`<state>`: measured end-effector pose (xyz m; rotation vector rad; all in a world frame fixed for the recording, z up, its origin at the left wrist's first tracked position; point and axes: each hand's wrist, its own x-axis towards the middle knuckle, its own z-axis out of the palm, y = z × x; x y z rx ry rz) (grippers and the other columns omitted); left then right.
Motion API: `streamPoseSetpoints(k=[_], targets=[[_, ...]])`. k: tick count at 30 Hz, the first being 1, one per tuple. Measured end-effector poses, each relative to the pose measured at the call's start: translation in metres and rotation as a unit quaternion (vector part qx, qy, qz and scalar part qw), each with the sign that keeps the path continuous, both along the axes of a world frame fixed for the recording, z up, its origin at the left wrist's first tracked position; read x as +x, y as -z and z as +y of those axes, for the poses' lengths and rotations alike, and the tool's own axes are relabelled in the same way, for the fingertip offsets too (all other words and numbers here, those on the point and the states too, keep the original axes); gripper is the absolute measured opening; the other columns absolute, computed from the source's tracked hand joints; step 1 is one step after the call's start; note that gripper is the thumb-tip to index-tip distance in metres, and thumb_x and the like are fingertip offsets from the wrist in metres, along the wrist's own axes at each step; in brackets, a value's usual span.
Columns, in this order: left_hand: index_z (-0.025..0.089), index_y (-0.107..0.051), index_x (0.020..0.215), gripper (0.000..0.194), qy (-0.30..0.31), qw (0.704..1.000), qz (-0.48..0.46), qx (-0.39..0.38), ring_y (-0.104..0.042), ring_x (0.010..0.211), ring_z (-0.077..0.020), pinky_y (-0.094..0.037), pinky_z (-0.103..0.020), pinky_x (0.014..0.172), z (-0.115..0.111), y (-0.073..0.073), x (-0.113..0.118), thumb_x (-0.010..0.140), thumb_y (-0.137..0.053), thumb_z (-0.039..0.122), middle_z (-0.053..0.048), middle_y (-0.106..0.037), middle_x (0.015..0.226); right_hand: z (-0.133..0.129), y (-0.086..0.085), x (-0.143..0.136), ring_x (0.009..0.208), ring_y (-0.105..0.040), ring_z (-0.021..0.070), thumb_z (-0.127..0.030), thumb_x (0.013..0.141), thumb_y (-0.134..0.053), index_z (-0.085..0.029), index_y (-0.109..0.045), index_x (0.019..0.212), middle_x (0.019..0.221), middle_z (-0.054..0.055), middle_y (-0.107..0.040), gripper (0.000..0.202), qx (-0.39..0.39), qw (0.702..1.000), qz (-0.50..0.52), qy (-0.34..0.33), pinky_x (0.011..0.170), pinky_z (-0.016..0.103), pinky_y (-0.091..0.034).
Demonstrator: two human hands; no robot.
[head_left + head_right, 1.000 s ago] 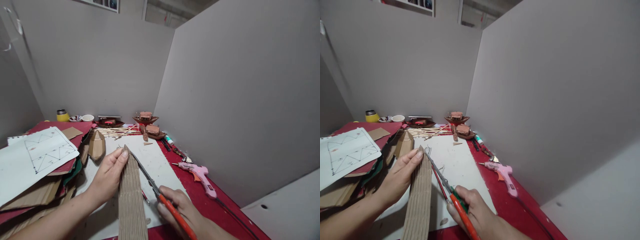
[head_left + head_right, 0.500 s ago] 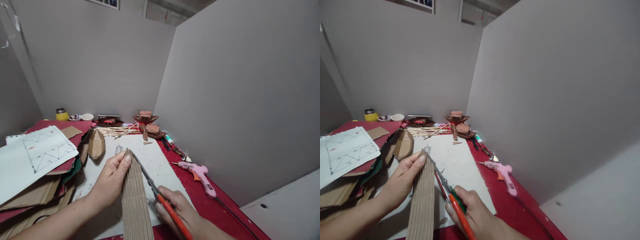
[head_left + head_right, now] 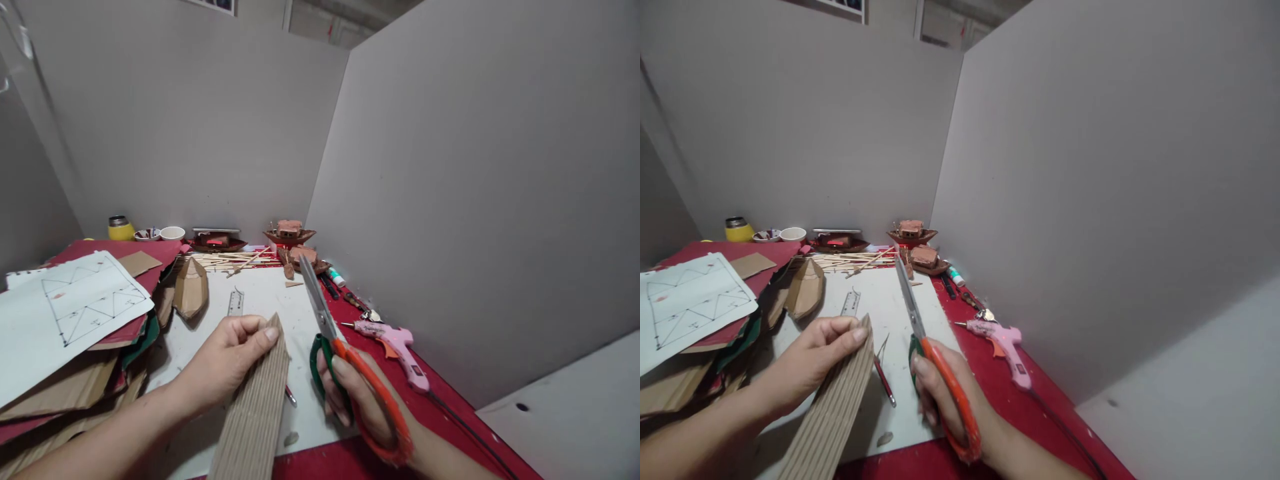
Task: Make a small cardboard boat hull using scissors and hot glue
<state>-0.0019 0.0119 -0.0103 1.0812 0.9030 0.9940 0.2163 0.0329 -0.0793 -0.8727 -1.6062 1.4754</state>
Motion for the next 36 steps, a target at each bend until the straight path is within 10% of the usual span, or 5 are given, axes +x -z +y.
streamPoseSetpoints(k=[11,21,28,36], targets=[[0.013,-0.060,0.064,0.042,0.187,0.978,0.084,-0.045,-0.038,0.051,-0.0071,-0.027,-0.021,0.051,-0.003,0.017,0.007,0.070,-0.074,0.051,0.003,-0.053,0.056,-0.013,-0.017,-0.016,0.049,-0.052,0.0095,-0.042,0.086,-0.062,-0.020,-0.051,0.088,0.059,-0.005,-0.054,0.025,-0.046,0.993,0.036,-0.103,0.049,0.021,-0.044],[0.014,-0.070,0.097,0.040,0.094,0.994,0.044,-0.022,-0.065,0.068,-0.0192,-0.050,-0.028,0.054,0.000,0.016,0.009,0.069,-0.078,0.042,-0.011,-0.070,0.097,0.000,-0.026,-0.012,0.055,-0.064,0.0143,-0.040,0.083,-0.065,-0.021,-0.047,0.087,0.069,-0.003,-0.058,0.026,0.100,0.966,0.074,0.228,0.054,0.025,-0.051],[0.015,-0.071,0.061,0.045,-0.087,0.990,0.107,-0.011,-0.060,0.064,-0.0163,-0.047,-0.028,0.074,-0.014,0.013,0.013,0.083,-0.061,0.052,-0.006,-0.068,0.064,-0.018,-0.013,-0.015,0.061,-0.059,0.0143,-0.042,0.088,-0.060,-0.021,-0.049,0.091,0.073,0.000,-0.056,0.025,0.053,0.998,0.015,0.042,0.056,0.026,-0.049],[0.015,-0.056,0.050,0.035,-0.190,0.979,0.002,0.076,-0.046,0.047,-0.0085,-0.038,-0.021,0.048,0.007,-0.009,-0.011,0.075,-0.074,0.033,0.002,-0.053,0.048,-0.004,-0.001,0.002,0.045,-0.031,0.0081,-0.066,0.085,-0.048,-0.020,-0.050,0.090,0.055,-0.007,-0.036,0.047,0.010,1.000,-0.015,-0.005,0.044,0.020,-0.032]])
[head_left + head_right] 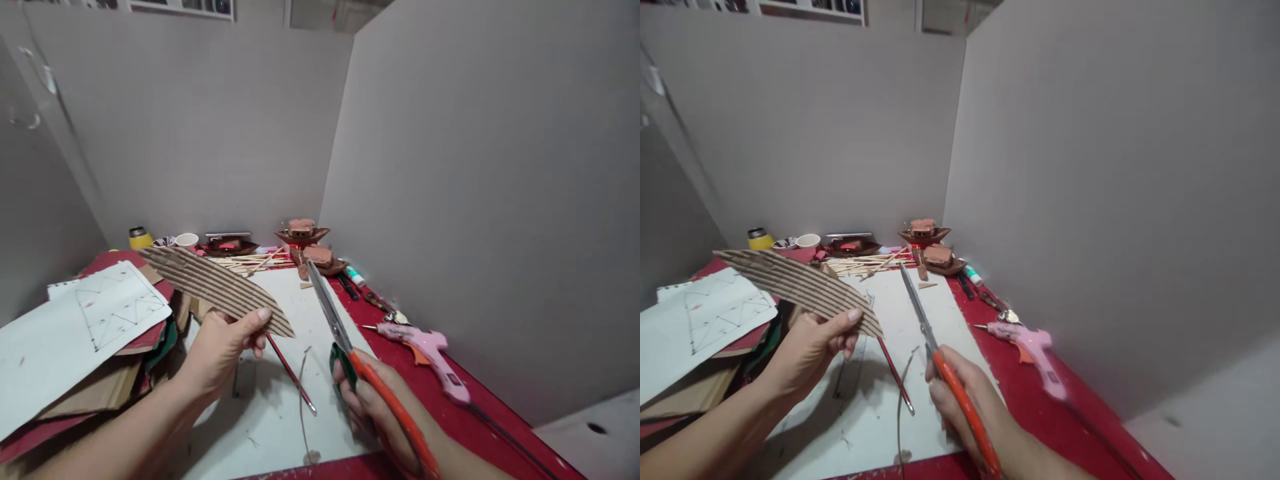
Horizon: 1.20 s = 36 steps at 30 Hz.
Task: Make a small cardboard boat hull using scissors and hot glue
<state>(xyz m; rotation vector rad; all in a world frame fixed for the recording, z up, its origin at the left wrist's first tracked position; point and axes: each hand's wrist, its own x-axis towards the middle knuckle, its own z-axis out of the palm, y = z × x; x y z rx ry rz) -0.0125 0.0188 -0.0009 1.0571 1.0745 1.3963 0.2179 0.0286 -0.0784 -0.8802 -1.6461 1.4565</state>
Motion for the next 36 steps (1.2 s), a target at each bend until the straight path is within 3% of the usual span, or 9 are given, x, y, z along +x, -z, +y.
streamPoseSetpoints(k=[5,14,21,28,36], targets=[[0.016,-0.051,0.049,0.038,-0.016,0.999,-0.024,0.040,-0.044,0.045,-0.0073,-0.037,-0.022,0.047,0.004,-0.002,-0.007,0.076,-0.074,0.031,0.003,-0.050,0.047,0.004,-0.001,-0.001,0.050,-0.035,0.0097,-0.078,0.076,-0.048,-0.019,-0.052,0.091,0.062,-0.004,-0.042,0.061,0.036,0.995,-0.048,-0.082,0.047,0.022,-0.036],[0.018,-0.047,0.048,0.042,-0.008,0.999,0.001,0.049,-0.040,0.046,-0.0076,-0.035,-0.023,0.048,0.003,0.001,-0.007,0.077,-0.070,0.036,0.003,-0.046,0.048,0.002,0.003,0.002,0.057,-0.041,0.0157,-0.085,0.066,-0.050,-0.021,-0.058,0.093,0.068,0.001,-0.045,0.069,0.046,0.989,-0.110,-0.088,0.052,0.027,-0.039],[0.018,-0.049,0.047,0.042,-0.023,0.997,0.044,0.055,-0.041,0.047,-0.0091,-0.037,-0.024,0.050,-0.002,-0.007,-0.004,0.077,-0.069,0.039,0.003,-0.047,0.046,-0.003,0.007,0.007,0.061,-0.044,0.0193,-0.077,0.073,-0.051,-0.021,-0.060,0.093,0.067,0.002,-0.045,0.061,0.069,0.987,-0.128,-0.076,0.056,0.028,-0.042],[0.018,-0.050,0.047,0.041,-0.026,0.996,0.065,0.058,-0.043,0.050,-0.0102,-0.038,-0.023,0.051,-0.008,-0.011,-0.001,0.078,-0.068,0.038,0.002,-0.048,0.049,-0.004,-0.005,-0.001,0.061,-0.041,0.0179,-0.072,0.078,-0.047,-0.021,-0.058,0.088,0.068,0.001,-0.045,0.052,0.139,0.979,-0.138,-0.053,0.057,0.029,-0.041],[0.017,-0.051,0.047,0.041,-0.013,0.998,0.044,0.053,-0.041,0.047,-0.0091,-0.037,-0.023,0.049,-0.007,-0.008,0.001,0.078,-0.068,0.039,0.002,-0.048,0.047,-0.003,-0.016,-0.011,0.053,-0.026,0.0110,-0.067,0.086,-0.041,-0.021,-0.041,0.074,0.061,-0.005,-0.030,0.047,0.111,0.980,-0.121,-0.112,0.047,0.024,-0.024]])
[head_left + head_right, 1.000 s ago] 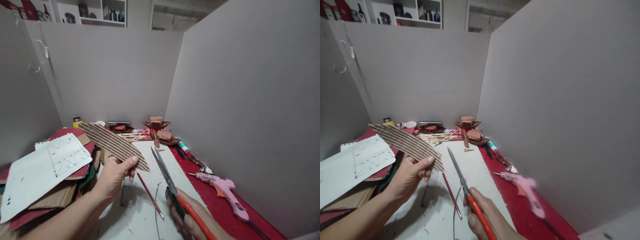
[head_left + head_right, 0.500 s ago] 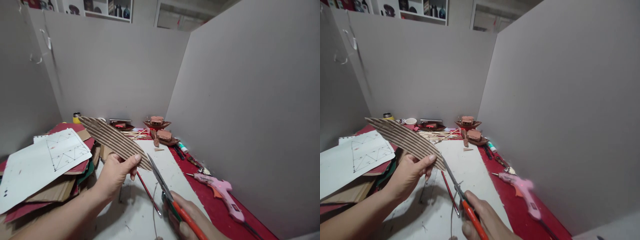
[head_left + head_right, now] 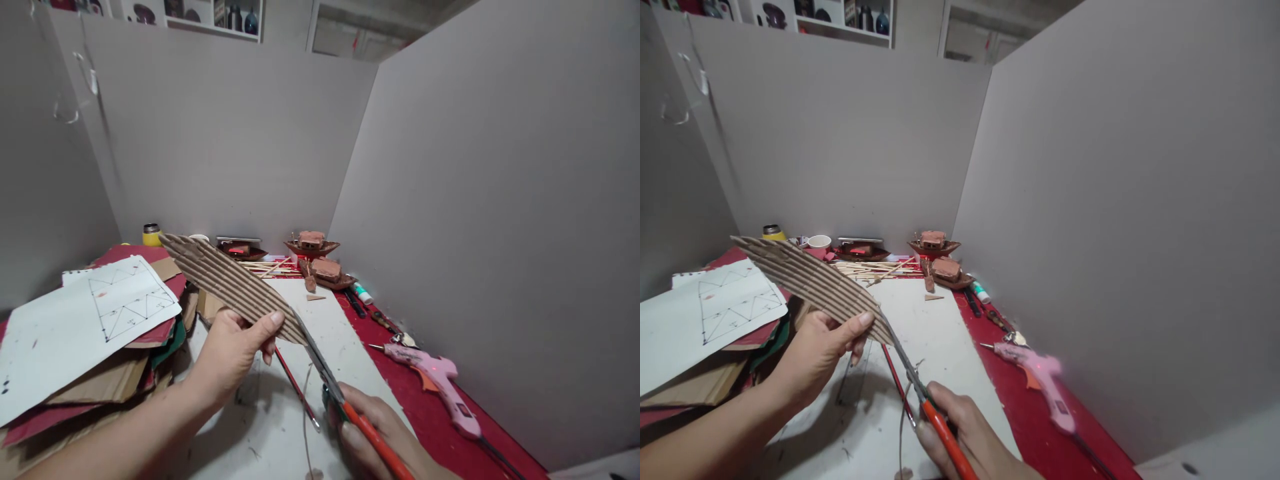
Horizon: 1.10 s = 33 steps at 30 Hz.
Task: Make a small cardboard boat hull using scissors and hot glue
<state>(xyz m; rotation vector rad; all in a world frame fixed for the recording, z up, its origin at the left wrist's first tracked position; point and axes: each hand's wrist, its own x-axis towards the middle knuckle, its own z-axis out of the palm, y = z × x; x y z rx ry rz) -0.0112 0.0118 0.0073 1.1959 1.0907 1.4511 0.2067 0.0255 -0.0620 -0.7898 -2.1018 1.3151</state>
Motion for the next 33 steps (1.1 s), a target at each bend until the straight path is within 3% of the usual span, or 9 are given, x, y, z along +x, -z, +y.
streamPoseSetpoints(k=[20,26,33], targets=[[0.016,-0.054,0.055,0.035,0.035,0.999,-0.034,-0.015,-0.042,0.046,-0.0076,-0.038,-0.021,0.046,0.001,0.004,-0.002,0.078,-0.070,0.037,0.003,-0.048,0.049,-0.011,-0.007,-0.002,0.050,-0.018,0.0093,-0.065,0.088,-0.040,-0.022,-0.033,0.068,0.057,-0.007,-0.020,0.048,-0.001,0.999,-0.005,0.035,0.046,0.026,-0.016],[0.016,-0.051,0.050,0.039,0.048,0.998,-0.038,-0.004,-0.039,0.044,-0.0068,-0.036,-0.020,0.045,0.003,0.001,-0.005,0.078,-0.070,0.036,0.004,-0.046,0.046,-0.008,0.002,0.001,0.050,-0.022,0.0085,-0.066,0.088,-0.041,-0.021,-0.036,0.069,0.058,-0.007,-0.024,0.049,0.008,0.999,-0.004,0.035,0.046,0.025,-0.018],[0.016,-0.053,0.051,0.038,0.057,0.998,-0.030,-0.017,-0.041,0.043,-0.0068,-0.036,-0.020,0.047,-0.001,0.009,0.003,0.081,-0.067,0.035,0.003,-0.049,0.046,-0.003,0.005,0.002,0.051,-0.024,0.0092,-0.063,0.087,-0.046,-0.021,-0.039,0.074,0.060,-0.006,-0.029,0.044,0.025,1.000,-0.005,0.014,0.044,0.023,-0.023]])
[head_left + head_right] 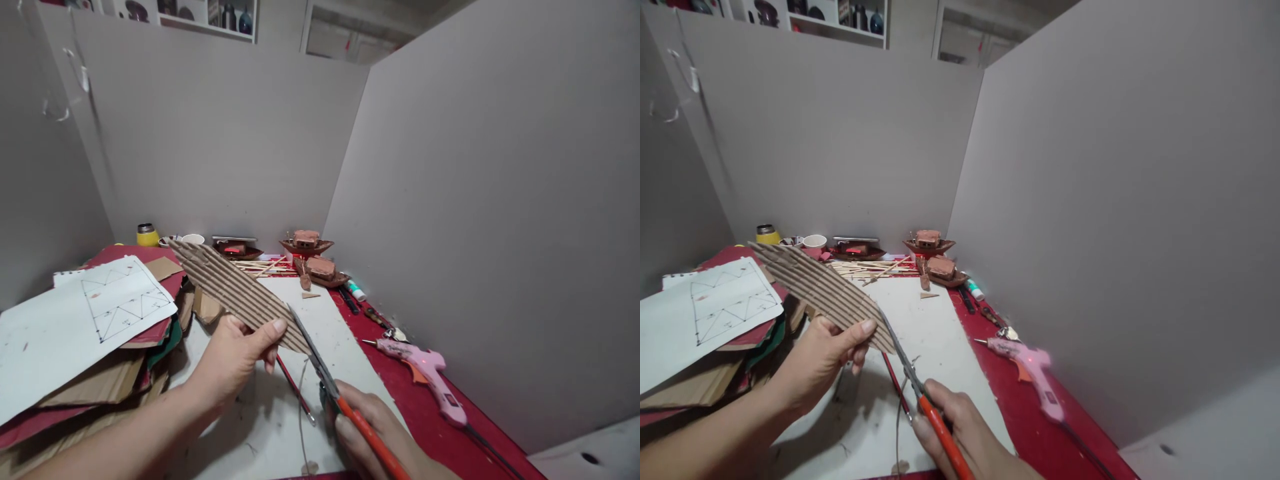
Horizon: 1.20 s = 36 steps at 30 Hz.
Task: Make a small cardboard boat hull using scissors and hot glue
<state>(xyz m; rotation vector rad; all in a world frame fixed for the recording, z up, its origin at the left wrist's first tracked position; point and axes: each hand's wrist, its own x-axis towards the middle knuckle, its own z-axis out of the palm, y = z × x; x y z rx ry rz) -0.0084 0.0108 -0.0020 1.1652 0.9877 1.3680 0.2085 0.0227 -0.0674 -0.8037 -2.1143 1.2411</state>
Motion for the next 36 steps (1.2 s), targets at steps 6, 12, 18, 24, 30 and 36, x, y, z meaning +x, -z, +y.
streamPoseSetpoints(k=[6,12,18,24,30,36], targets=[[0.016,-0.053,0.050,0.039,0.001,1.000,-0.002,0.004,-0.041,0.043,-0.0066,-0.034,-0.019,0.046,-0.001,0.002,0.003,0.082,-0.066,0.034,0.004,-0.049,0.046,-0.005,-0.003,0.000,0.051,-0.023,0.0094,-0.061,0.090,-0.042,-0.021,-0.040,0.072,0.059,-0.006,-0.027,0.044,-0.016,1.000,0.005,0.009,0.045,0.023,-0.023],[0.016,-0.053,0.049,0.039,0.013,1.000,-0.003,-0.006,-0.042,0.044,-0.0068,-0.037,-0.020,0.048,0.000,-0.004,-0.001,0.080,-0.068,0.035,0.003,-0.049,0.045,0.000,0.004,0.004,0.052,-0.024,0.0095,-0.062,0.091,-0.039,-0.020,-0.042,0.073,0.061,-0.006,-0.027,0.045,-0.003,1.000,-0.009,0.001,0.046,0.024,-0.023],[0.016,-0.049,0.048,0.041,0.028,0.999,0.040,-0.005,-0.041,0.043,-0.0070,-0.036,-0.021,0.048,-0.001,-0.005,-0.001,0.081,-0.066,0.035,0.004,-0.047,0.044,0.002,-0.005,0.007,0.057,-0.034,0.0123,-0.063,0.090,-0.041,-0.020,-0.049,0.083,0.064,-0.002,-0.040,0.044,0.005,0.999,-0.024,-0.035,0.049,0.023,-0.032],[0.017,-0.049,0.051,0.039,0.036,0.998,0.044,-0.006,-0.040,0.042,-0.0070,-0.035,-0.021,0.046,0.000,-0.002,0.001,0.080,-0.067,0.035,0.005,-0.047,0.045,-0.003,-0.009,0.005,0.056,-0.034,0.0117,-0.062,0.090,-0.041,-0.019,-0.050,0.076,0.063,-0.003,-0.041,0.046,0.006,1.000,-0.004,0.006,0.052,0.024,-0.034],[0.016,-0.049,0.046,0.043,0.054,0.998,0.039,-0.014,-0.040,0.043,-0.0064,-0.036,-0.020,0.047,-0.002,-0.007,0.001,0.081,-0.067,0.034,0.003,-0.048,0.043,-0.007,-0.008,0.003,0.051,-0.027,0.0101,-0.061,0.091,-0.041,-0.020,-0.046,0.073,0.058,-0.005,-0.032,0.045,-0.021,1.000,0.006,0.022,0.047,0.024,-0.025],[0.015,-0.060,0.063,0.027,0.021,0.999,-0.026,-0.009,-0.048,0.046,-0.0070,-0.041,-0.020,0.048,0.002,-0.009,-0.003,0.080,-0.069,0.035,0.004,-0.054,0.053,-0.001,-0.004,0.005,0.054,-0.025,0.0101,-0.063,0.090,-0.040,-0.020,-0.040,0.070,0.060,-0.005,-0.029,0.047,-0.003,1.000,-0.002,0.005,0.047,0.023,-0.024]])
